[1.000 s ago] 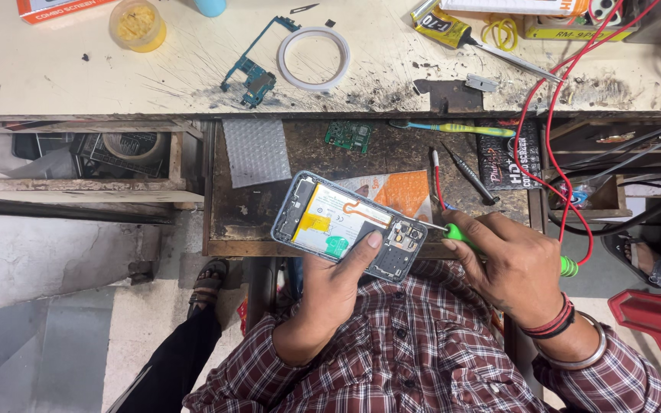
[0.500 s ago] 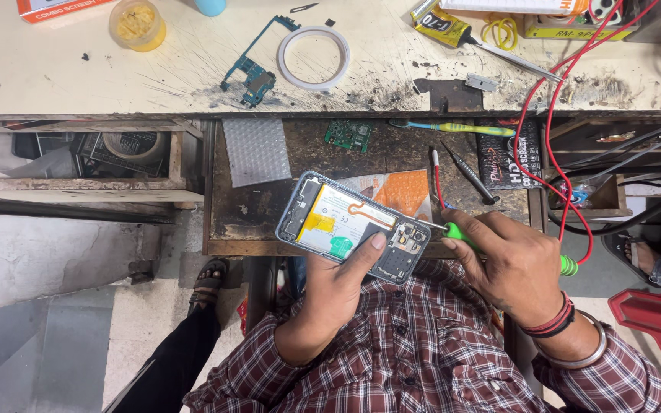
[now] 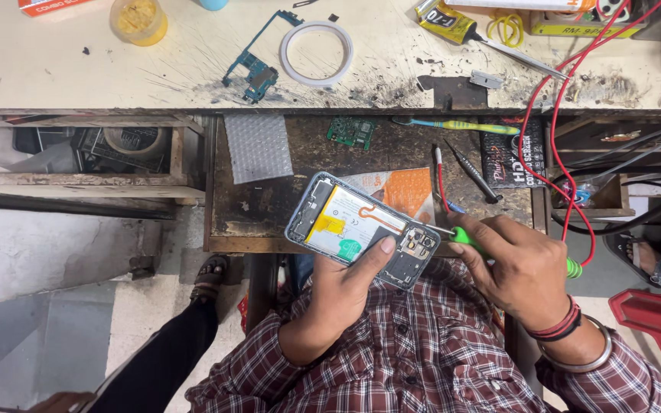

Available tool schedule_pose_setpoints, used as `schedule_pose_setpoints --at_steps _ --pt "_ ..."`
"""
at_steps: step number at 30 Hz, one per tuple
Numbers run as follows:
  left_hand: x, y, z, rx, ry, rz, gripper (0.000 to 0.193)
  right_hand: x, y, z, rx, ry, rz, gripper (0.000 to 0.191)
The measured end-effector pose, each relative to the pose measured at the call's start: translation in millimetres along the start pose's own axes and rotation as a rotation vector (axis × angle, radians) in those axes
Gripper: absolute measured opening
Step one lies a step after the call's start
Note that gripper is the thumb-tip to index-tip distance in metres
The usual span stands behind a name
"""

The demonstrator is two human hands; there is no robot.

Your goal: The person works on a disassembled smartphone at a cluttered workbench. They use a blue plastic pry tool to adjust internal components and a green screwdriver to tighten screws on the phone's frame. The person flips the phone over to access different sides and continues adjusting internal parts.

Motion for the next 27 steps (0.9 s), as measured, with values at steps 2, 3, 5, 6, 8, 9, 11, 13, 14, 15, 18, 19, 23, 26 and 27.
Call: schedule_pose_setpoints --at_steps 2,3,5,6,8,9,11,13,14,15,18,19,23,26,27 --pt "0 1 0 -0.006 -0.001 0.000 0.021 -1 0 1 0.012 0.005 0.013 0.033" --pt "-1 1 0 -0.012 -0.003 0.000 0.021 -1 -1 1 0.018 0.011 0.018 0.033" --pt "-3 1 0 -0.002 -0.023 0.009 0.021 -2 0 2 0.014 0.009 0.026 0.033" --pt "-5 0 0 0.003 -0.033 0.013 0.022 -3 0 2 0.013 0.008 0.030 0.033" --pt "-7 0 0 0.004 -0.044 -0.009 0.022 -3 -1 3 0.008 0.015 0.020 0.033" --pt "-8 0 0 0.005 -0.050 -0.020 0.022 -3 -1 3 0.004 0.018 0.016 0.033" --pt "-8 1 -1 0.000 -0.042 -0.003 0.022 -4 -1 3 0.007 0.014 0.023 0.033" --pt "-9 1 -1 -0.004 -0.038 -0.004 0.022 -4 -1 4 0.009 0.015 0.026 0.033" --pt "-9 2 -1 -0.006 -0.037 -0.013 0.021 -4 -1 4 0.010 0.018 0.025 0.033" --pt "-10 2 -1 -0.008 -0.037 -0.021 0.021 -4 -1 4 0.011 0.020 0.023 0.032" --pt "-13 2 -1 -0.005 -0.054 -0.039 0.023 -3 -1 4 0.007 0.025 -0.001 0.033" --pt "-13 2 -1 -0.007 -0.052 -0.027 0.022 -4 -1 4 0.011 0.018 0.008 0.033" --pt "-16 2 -1 -0.012 -0.077 -0.013 0.022 -5 -1 5 0.023 0.002 0.035 0.032" --pt "-17 2 -1 -0.015 -0.094 -0.011 0.023 -4 0 5 0.020 0.010 0.028 0.032" --pt "-17 2 -1 -0.015 -0.096 -0.008 0.023 -4 0 5 0.017 0.014 0.023 0.032"
Point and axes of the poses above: each hand's wrist, its own z-axis towards the middle knuckle, its own y-axis out of the palm, x = y × z, the point moved 9 cm from there along z, towards the middle knuckle, and after that the axes turned 6 degrees about -y, right-handed, at the moved point
